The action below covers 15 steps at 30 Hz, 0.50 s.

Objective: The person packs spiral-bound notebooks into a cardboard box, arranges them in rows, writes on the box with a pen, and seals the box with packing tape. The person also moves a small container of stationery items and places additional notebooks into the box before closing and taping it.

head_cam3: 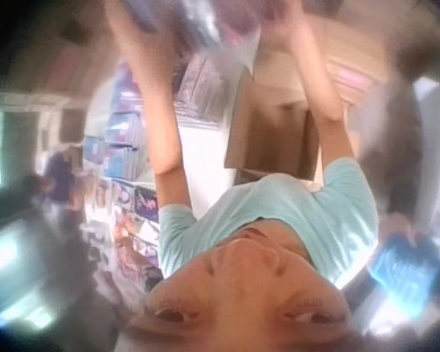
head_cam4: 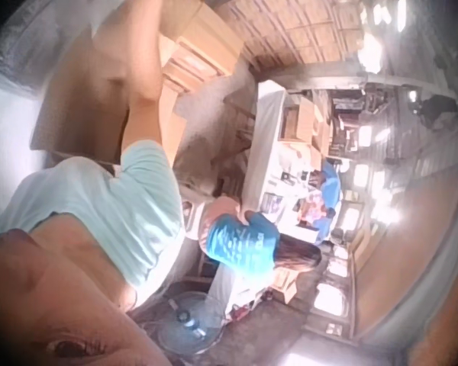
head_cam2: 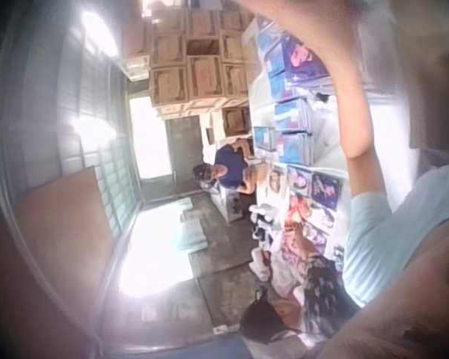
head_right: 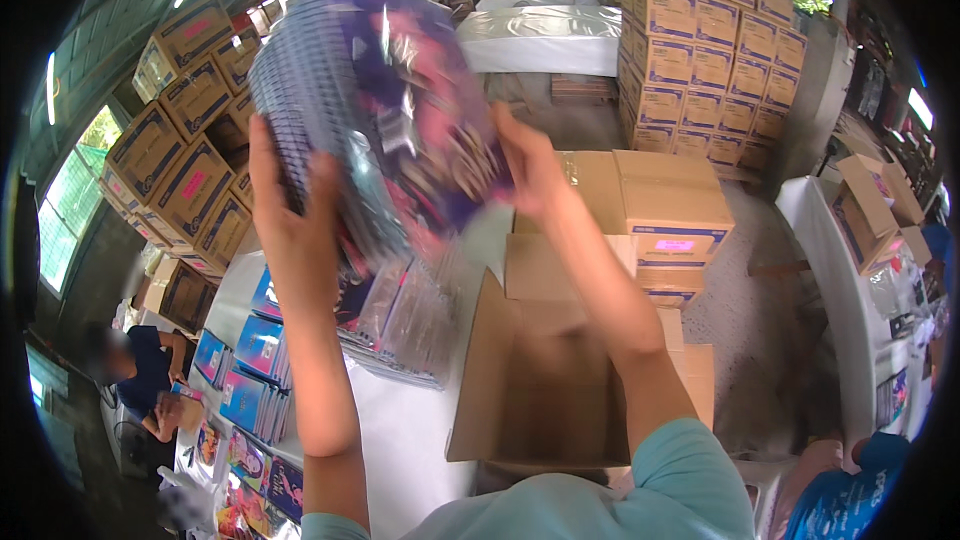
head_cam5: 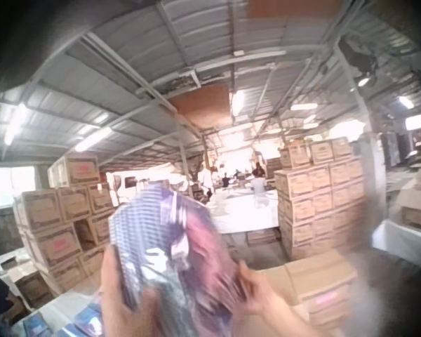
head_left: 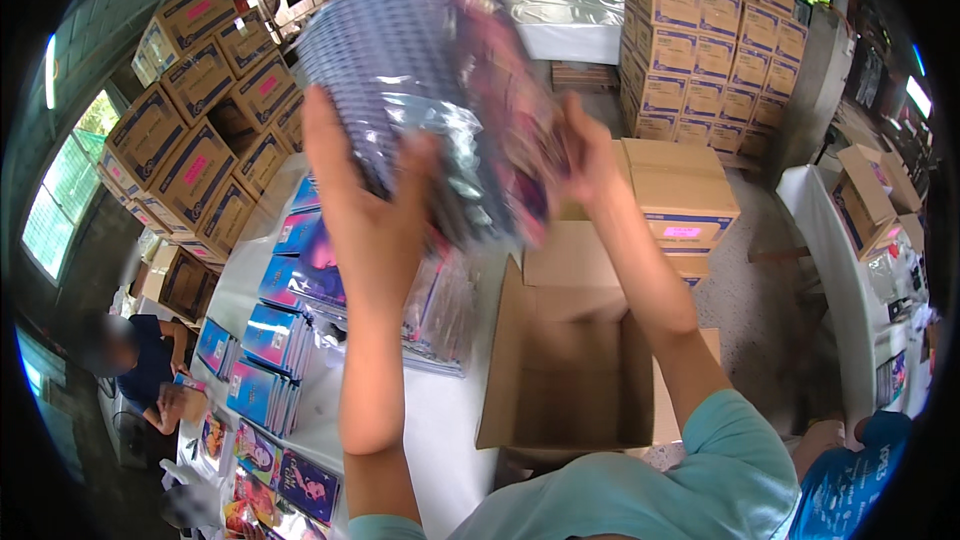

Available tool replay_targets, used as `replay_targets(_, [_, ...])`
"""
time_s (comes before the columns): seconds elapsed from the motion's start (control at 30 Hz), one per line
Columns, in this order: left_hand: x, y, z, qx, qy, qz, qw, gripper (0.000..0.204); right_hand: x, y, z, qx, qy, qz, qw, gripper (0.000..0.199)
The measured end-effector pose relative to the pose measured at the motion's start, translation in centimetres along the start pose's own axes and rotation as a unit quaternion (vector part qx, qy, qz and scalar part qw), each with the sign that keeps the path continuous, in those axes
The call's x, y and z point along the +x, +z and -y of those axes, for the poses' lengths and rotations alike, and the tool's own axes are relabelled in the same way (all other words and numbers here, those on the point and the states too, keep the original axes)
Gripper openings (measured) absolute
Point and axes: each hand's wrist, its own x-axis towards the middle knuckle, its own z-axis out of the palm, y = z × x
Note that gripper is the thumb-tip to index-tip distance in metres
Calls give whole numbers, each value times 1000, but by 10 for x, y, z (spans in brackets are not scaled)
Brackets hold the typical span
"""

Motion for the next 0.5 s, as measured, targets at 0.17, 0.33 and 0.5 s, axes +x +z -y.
replay_targets(0.17, [-80, 1, -66, -101, -20, 274, 956, 106, -182, -26, -37, 89, -3, -113, 990, 34])
replay_targets(0.33, [-242, 22, -22, -432, -470, 233, 734, 101, -348, -89, -8, 16, -8, -332, 943, 44])
replay_targets(0.5, [-383, -2, 2, -439, -723, 126, 518, 92, -344, -103, 22, -404, 117, -411, 809, 68])
